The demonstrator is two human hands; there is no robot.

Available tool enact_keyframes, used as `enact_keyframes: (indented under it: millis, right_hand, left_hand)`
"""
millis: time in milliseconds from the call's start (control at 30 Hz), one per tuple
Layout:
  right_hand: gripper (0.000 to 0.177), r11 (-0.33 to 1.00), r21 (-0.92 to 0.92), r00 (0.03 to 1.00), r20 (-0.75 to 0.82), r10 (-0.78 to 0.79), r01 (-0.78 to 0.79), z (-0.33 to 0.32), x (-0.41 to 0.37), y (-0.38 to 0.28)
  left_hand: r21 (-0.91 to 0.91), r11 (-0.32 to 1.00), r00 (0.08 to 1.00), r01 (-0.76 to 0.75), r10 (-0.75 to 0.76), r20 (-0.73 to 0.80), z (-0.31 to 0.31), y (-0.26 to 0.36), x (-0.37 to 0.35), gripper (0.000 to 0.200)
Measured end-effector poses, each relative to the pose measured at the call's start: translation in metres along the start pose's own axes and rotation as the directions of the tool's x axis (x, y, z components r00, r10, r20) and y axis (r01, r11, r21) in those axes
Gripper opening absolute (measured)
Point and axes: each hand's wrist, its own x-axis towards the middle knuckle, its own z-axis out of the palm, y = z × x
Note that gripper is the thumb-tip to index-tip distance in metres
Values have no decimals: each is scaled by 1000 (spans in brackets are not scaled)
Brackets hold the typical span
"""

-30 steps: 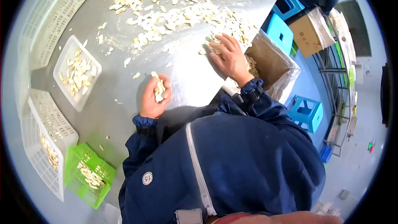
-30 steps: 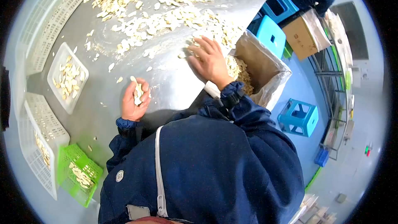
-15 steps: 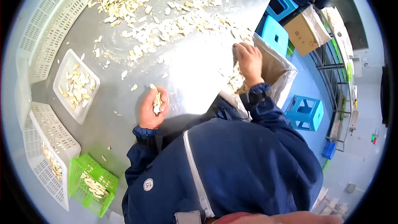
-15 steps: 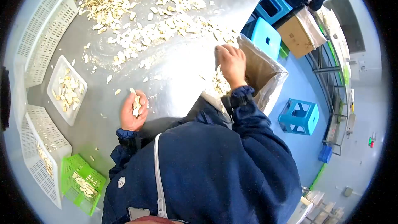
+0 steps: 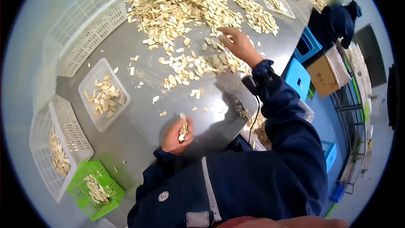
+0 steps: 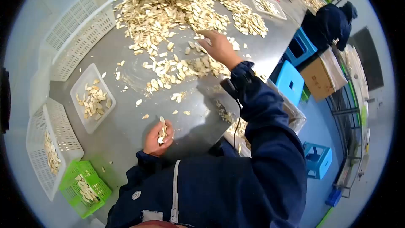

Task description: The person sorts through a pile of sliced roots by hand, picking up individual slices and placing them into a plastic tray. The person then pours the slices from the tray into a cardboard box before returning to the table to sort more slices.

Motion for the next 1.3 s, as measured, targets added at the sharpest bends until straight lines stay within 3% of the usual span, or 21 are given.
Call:
enact_keyframes:
  millis: [33, 67, 167, 200, 300, 367, 433, 467, 500, 567, 633, 700, 733, 833, 867, 967, 1033, 1100, 1167, 1233, 1300]
  right_hand:
    - [40, 991, -115, 997, 26, -71, 74, 14, 23, 11]
    - [44, 992, -104, 997, 6, -78, 78, 24, 40, 19]
    - [61, 984, -177, 998, -50, -30, 21, 55, 93, 56]
    - [63, 980, -199, 996, -85, -26, 9, 58, 108, 69]
    - [73, 966, -194, 977, -154, 145, -173, 56, 152, 93]
    - [73, 967, -184, 970, -203, 137, -175, 59, 180, 130]
    - [75, 960, -222, 984, -90, 152, -169, 62, 216, 182]
    - [75, 974, -83, 977, 0, 213, -212, 62, 223, 190]
    - [74, 962, 53, 961, 98, 261, -266, 61, 229, 191]
    - [74, 965, 92, 966, 105, 236, -245, 66, 217, 155]
    - [73, 963, 161, 967, 172, 190, -217, 67, 210, 135]
    - [71, 986, 104, 909, 408, 79, -132, 64, 199, 118]
    - [68, 974, 50, 880, 440, 177, -220, 59, 178, 89]
    - [55, 994, 107, 762, 641, -90, 27, 40, 146, 50]
    - [51, 988, 39, 787, 600, -142, 149, 38, 145, 46]
    - [49, 985, 73, 819, 548, -170, 156, 51, 160, 27]
    - [51, 948, 133, 847, 425, -319, 290, 77, 172, 7]
    - [59, 911, -45, 837, 416, -355, 409, 108, 188, -15]
    - [66, 867, -74, 813, 395, -428, 492, 150, 215, -19]
    - [75, 850, -240, 847, 393, -358, 470, 179, 228, -23]
    - [82, 876, -213, 842, 443, -308, 433, 191, 230, -26]
  left_hand:
    - [17, 1000, 1000, -6, 6, -6, 0, 2, -1, 40]
    - [53, 999, 994, -6, 0, 111, -7, 3, 1, 42]
    - [137, 990, 998, 27, -36, 58, -14, 2, 0, 43]
    - [70, 998, 983, -4, -9, 184, -21, 2, 3, 41]
    - [-66, 998, 999, -10, 13, 31, -16, 2, 1, 39]
    - [-197, 980, 986, 1, 31, 161, -27, 0, 6, 37]
    - [-241, 970, 978, -22, 72, 198, -22, 3, 7, 37]
    - [-233, 972, 936, -17, 98, 338, -31, 3, 12, 37]
    - [-207, 978, 969, -12, 63, 239, -26, 6, 13, 39]
    - [-149, 989, 1000, 16, -12, 29, -8, 14, 3, 44]
    - [-143, 990, 999, 8, -3, 35, -7, 14, 3, 44]
    - [-133, 991, 999, -2, 7, 36, -5, 13, 5, 43]
    - [-123, 992, 1000, 1, 2, 28, -5, 13, 5, 43]
    - [-175, 985, 991, -3, 27, 134, -15, 10, 5, 38]
    - [-205, 979, 981, -1, 41, 191, -19, 8, 6, 35]
    - [-214, 977, 977, 16, 30, 211, -20, 7, 8, 36]
    - [-220, 975, 974, 19, 31, 223, -22, 6, 8, 36]
    - [-227, 974, 976, 18, 33, 215, -22, 7, 8, 36]
    - [-243, 970, 983, 15, 30, 182, -18, 7, 6, 36]
    - [-250, 968, 983, 10, 37, 181, -16, 8, 5, 37]
    - [-237, 971, 982, -7, 51, 181, -17, 7, 5, 37]
